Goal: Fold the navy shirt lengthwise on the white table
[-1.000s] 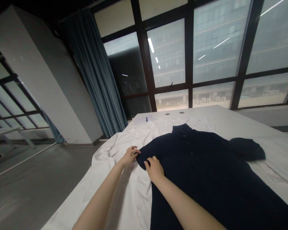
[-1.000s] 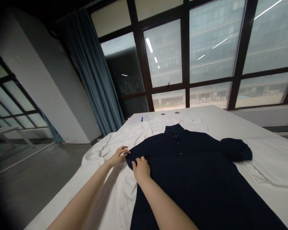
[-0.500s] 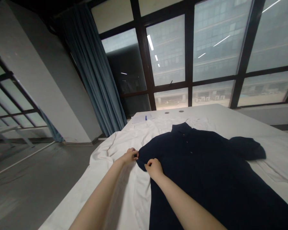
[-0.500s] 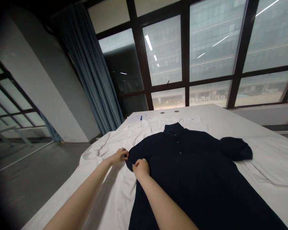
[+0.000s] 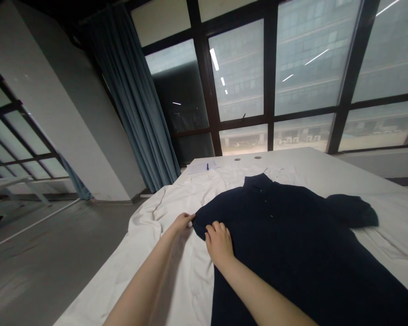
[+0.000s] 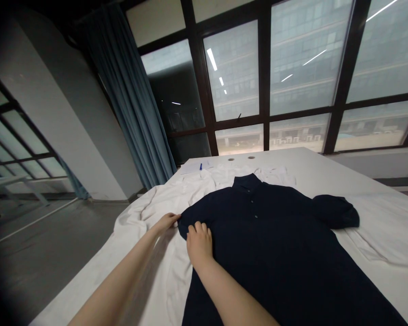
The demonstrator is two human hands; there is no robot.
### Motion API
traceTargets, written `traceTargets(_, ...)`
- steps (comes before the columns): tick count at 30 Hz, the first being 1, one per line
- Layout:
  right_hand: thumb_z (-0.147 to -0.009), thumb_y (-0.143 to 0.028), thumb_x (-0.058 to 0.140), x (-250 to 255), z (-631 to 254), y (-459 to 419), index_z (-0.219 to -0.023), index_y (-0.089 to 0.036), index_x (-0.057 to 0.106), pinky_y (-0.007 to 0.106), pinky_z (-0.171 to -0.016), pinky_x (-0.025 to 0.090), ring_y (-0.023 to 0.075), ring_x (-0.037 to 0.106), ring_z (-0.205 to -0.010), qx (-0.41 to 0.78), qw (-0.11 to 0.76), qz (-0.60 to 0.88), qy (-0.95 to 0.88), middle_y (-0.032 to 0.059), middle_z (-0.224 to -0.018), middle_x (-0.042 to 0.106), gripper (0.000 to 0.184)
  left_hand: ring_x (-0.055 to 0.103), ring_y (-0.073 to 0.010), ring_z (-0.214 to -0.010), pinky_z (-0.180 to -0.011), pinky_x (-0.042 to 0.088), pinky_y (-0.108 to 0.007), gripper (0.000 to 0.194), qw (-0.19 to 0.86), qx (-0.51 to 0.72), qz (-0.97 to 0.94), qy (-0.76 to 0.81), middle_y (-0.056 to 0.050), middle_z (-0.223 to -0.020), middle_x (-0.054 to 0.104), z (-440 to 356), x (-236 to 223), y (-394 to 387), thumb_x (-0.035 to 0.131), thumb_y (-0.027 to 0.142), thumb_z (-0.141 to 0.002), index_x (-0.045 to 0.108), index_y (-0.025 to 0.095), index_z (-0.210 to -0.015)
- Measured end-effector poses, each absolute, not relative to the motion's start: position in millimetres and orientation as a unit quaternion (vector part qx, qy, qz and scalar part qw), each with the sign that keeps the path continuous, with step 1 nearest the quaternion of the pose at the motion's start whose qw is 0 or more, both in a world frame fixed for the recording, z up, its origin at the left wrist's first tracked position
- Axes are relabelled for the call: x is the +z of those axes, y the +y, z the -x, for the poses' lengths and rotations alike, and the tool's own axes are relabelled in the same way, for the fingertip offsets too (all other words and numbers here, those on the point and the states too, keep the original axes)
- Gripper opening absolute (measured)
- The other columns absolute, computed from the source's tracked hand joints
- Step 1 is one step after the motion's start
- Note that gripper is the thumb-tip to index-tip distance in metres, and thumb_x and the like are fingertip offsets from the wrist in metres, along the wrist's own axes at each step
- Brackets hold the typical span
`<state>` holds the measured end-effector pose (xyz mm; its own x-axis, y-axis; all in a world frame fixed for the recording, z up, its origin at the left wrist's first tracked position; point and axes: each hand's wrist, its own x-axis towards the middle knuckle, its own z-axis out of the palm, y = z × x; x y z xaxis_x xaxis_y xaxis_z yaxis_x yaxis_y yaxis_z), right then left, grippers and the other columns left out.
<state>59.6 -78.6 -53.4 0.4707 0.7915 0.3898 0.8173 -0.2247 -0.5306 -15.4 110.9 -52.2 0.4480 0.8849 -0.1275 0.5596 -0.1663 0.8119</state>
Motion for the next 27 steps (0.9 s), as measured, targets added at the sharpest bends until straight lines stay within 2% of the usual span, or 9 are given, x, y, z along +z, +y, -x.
traceTargets(4,-0.079,-0.020,0.040,-62,-51,-83,-0.115,-0.019,0.047,0.036,-0.097,0.022,0.0222,0.029,-0.117,0.023,0.293,0.768,-0.568,0.0059,-0.125,0.043,0.037,0.045,-0.0106,-0.041,-0.041,0.030,-0.021,0.028,0.448,0.197,-0.725,0.485,0.006,-0.036,0.039,11,-47,104,0.066,0.036,-0.057,0.050,0.013,-0.056)
traceTargets(9,-0.076,-0.028,0.046,-67,-50,-84,-0.123,-0.026,0.037,0.043,-0.100,0.015,0.0251,0.021,-0.122,0.068,0.282,0.772,-0.566,0.0015,-0.133,0.033,0.048,0.050,-0.0097,-0.044,-0.047,0.040,-0.022,0.026,0.483,0.203,-0.708,0.474,0.002,-0.046,0.051,5,-39,89,0.058,0.037,-0.066,0.053,0.011,-0.066)
traceTargets(12,-0.073,-0.033,0.051,-65,-53,-89,-0.126,-0.031,0.031,0.047,-0.099,0.014,0.0272,0.017,-0.124,0.103,0.301,0.752,-0.577,-0.0012,-0.137,0.025,0.056,0.056,-0.0141,-0.052,-0.051,0.044,-0.025,0.021,0.484,0.188,-0.713,0.472,-0.003,-0.055,0.059,5,-32,81,0.062,0.029,-0.062,0.056,0.009,-0.070)
traceTargets(15,-0.076,-0.034,0.045,-62,-60,-92,-0.128,-0.028,0.028,0.042,-0.100,0.018,0.0240,0.015,-0.125,0.131,0.365,0.733,-0.558,0.0005,-0.138,0.020,0.055,0.059,-0.0189,-0.064,-0.057,0.045,-0.029,0.021,0.445,0.214,-0.725,0.480,-0.006,-0.068,0.062,0,-18,72,0.059,0.025,-0.065,0.057,0.011,-0.080)
traceTargets(17,-0.081,-0.034,0.037,-56,-69,-90,-0.128,-0.019,0.030,0.035,-0.100,0.021,0.0196,0.019,-0.125,0.162,0.435,0.727,-0.507,0.0065,-0.136,0.025,0.050,0.058,-0.0200,-0.077,-0.066,0.043,-0.029,0.022,0.384,0.261,-0.751,0.469,-0.007,-0.081,0.062,-8,-6,58,0.053,0.027,-0.070,0.055,0.014,-0.088)
traceTargets(19,-0.084,-0.038,0.027,-46,-85,-89,-0.126,-0.012,0.032,0.030,-0.097,0.026,0.0164,0.027,-0.122,0.222,0.520,0.702,-0.433,0.0114,-0.133,0.031,0.050,0.056,-0.0196,-0.085,-0.073,0.040,-0.029,0.022,0.278,0.300,-0.809,0.422,-0.006,-0.092,0.060,-20,6,34,0.046,0.028,-0.075,0.053,0.018,-0.094)
traceTargets(22,-0.084,-0.047,0.015,-25,-121,-92,-0.124,-0.015,0.033,0.027,-0.085,0.039,0.0145,0.040,-0.113,0.332,0.635,0.617,-0.325,0.0103,-0.127,0.040,0.054,0.055,-0.0190,-0.082,-0.072,0.039,-0.028,0.024,0.119,0.264,-0.899,0.329,-0.005,-0.091,0.060,-44,20,-17,0.035,0.029,-0.082,0.050,0.022,-0.100)
traceTargets(24,-0.082,-0.053,0.017,-9,-148,-102,-0.118,-0.019,0.039,0.025,-0.076,0.045,0.0147,0.050,-0.103,0.385,0.678,0.564,-0.272,0.0084,-0.117,0.051,0.054,0.055,-0.0186,-0.079,-0.069,0.038,-0.028,0.024,0.072,0.204,-0.930,0.297,-0.004,-0.088,0.060,-62,22,-53,0.032,0.027,-0.084,0.049,0.023,-0.099)
traceTargets(27,-0.076,-0.056,0.036,5,-187,-128,-0.096,-0.016,0.052,0.026,-0.066,0.048,0.0163,0.059,-0.082,0.461,0.681,0.530,-0.208,0.0076,-0.089,0.063,0.048,0.055,-0.0193,-0.080,-0.070,0.039,-0.030,0.025,0.047,0.156,-0.953,0.256,-0.007,-0.091,0.059,-89,16,-101,0.029,0.022,-0.084,0.049,0.022,-0.101)
